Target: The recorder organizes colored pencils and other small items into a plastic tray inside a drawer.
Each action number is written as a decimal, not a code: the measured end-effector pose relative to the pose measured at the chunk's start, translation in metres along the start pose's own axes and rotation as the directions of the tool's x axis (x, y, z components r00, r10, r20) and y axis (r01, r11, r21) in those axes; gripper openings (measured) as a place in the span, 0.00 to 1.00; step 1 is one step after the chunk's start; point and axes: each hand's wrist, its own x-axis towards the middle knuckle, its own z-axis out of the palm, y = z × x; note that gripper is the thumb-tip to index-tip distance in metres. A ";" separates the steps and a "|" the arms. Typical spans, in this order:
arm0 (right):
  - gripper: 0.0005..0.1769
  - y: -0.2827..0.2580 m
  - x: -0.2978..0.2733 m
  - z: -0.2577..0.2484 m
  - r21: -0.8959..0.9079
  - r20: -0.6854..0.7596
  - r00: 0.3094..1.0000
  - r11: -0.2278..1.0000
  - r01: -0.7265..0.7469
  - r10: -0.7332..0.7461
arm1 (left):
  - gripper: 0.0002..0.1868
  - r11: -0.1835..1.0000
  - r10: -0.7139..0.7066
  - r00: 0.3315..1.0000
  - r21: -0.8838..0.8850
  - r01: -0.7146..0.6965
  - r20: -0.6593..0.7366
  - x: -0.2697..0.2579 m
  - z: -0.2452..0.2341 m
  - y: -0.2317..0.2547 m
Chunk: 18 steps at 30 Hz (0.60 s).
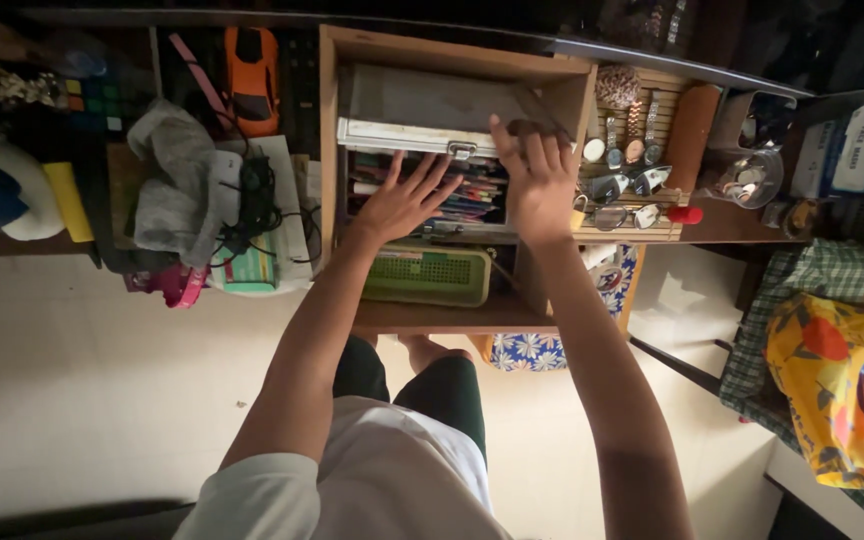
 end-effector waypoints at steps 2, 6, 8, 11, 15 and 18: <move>0.33 0.000 -0.003 0.001 0.002 0.000 1.000 1.000 -0.005 0.005 | 0.41 1.000 -0.003 1.000 0.030 0.003 -0.007 0.001 -0.004 0.001; 0.33 0.000 -0.005 0.001 0.006 0.008 1.000 1.000 -0.007 0.007 | 0.45 0.991 -0.007 0.995 -0.130 0.019 0.099 0.004 -0.014 0.000; 0.33 0.001 -0.007 0.002 0.002 -0.001 1.000 1.000 0.002 -0.002 | 0.48 0.974 0.030 0.986 -0.228 0.008 0.162 0.015 -0.038 -0.003; 0.33 -0.002 -0.008 -0.002 0.002 -0.010 1.000 1.000 0.010 -0.010 | 0.49 0.952 0.138 0.968 -0.296 -0.071 0.211 0.021 -0.060 -0.006; 0.31 -0.004 -0.016 -0.005 0.004 0.033 0.999 1.000 0.010 -0.011 | 0.36 0.876 0.316 0.942 0.347 -0.334 0.110 0.023 -0.117 -0.003; 0.27 -0.002 -0.036 0.000 -0.001 0.105 0.994 0.999 0.036 -0.035 | 0.30 0.955 0.156 0.984 -0.242 -0.172 -0.085 -0.008 -0.077 0.040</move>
